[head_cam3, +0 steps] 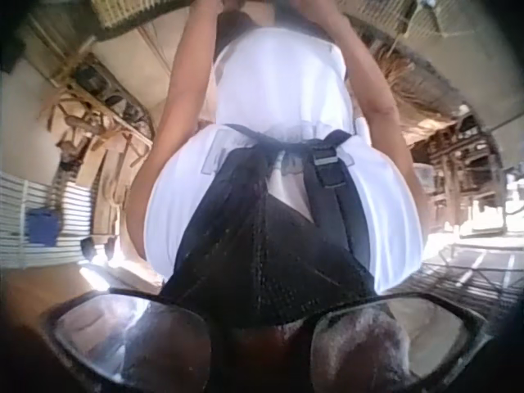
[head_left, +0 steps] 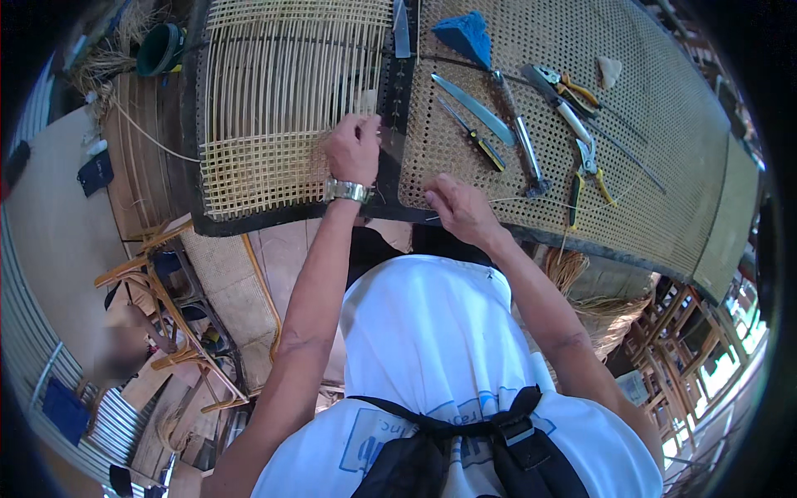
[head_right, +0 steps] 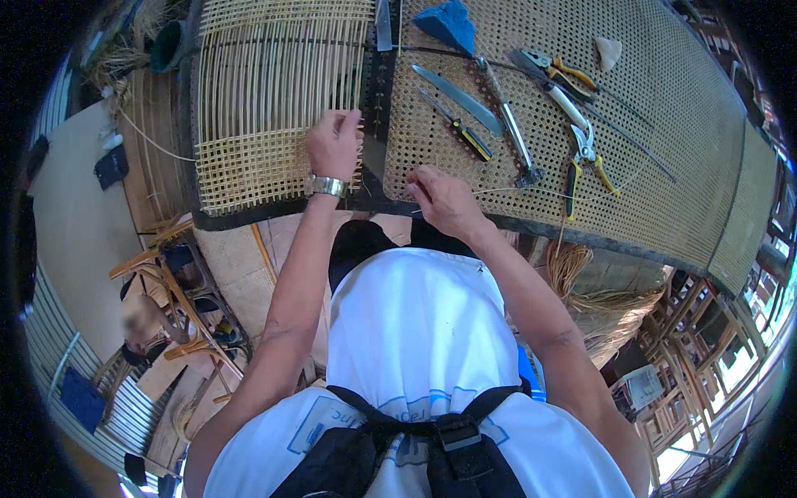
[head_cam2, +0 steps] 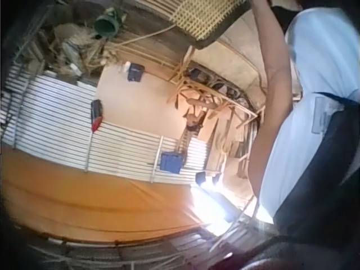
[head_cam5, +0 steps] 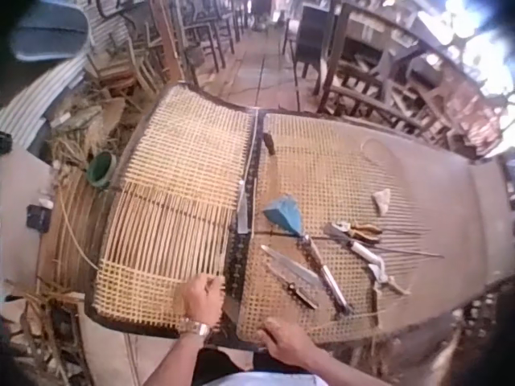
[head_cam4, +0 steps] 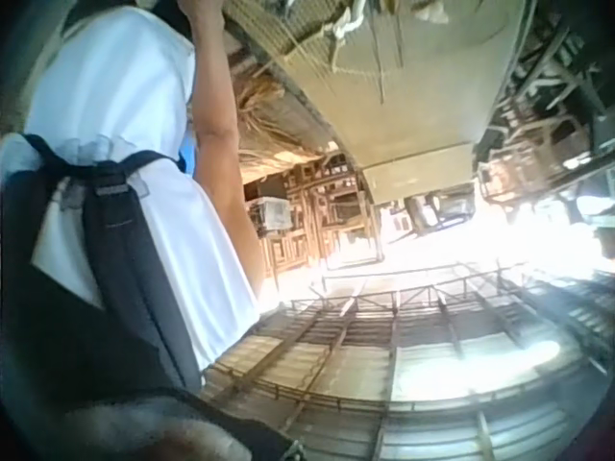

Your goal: The recorder is weaving bamboo or rattan strips into a chair seat or back using various hand tools.

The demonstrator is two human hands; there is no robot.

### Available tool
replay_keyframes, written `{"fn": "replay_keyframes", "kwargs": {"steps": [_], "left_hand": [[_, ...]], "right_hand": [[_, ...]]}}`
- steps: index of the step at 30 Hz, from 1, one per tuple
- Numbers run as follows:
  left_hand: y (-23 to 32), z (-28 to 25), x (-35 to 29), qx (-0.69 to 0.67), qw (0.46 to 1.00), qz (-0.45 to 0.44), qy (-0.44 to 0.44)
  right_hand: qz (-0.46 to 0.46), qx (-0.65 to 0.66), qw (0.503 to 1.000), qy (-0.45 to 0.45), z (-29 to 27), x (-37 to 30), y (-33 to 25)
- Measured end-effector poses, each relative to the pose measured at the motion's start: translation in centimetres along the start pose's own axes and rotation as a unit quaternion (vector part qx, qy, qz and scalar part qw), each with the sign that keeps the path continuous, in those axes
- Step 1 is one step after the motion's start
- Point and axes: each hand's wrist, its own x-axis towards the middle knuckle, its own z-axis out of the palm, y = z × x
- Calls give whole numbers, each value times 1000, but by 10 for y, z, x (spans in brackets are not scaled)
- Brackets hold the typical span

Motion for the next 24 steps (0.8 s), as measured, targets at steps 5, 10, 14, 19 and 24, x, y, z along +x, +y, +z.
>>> {"fn": "replay_keyframes", "kwargs": {"steps": [5, 10, 14, 19, 24], "left_hand": [[4, 0, 21, -151, 968, -196, -40], [2, -10, 19, -282, 915, -285, -46], [1, -17, 2, -411, 856, -310, -36], [-18, -8, -86, -555, 743, -373, 41], [-24, -12, -85, -547, 726, -402, 111]], "right_hand": [[30, 38, 999, -9, -8, 8, 3], [39, 41, 998, 3, -6, 9, 8], [21, 34, 999, 16, -4, 9, 11], [10, 42, 999, -2, -7, 11, 15], [-21, 30, 999, -3, -7, 12, 15]]}}
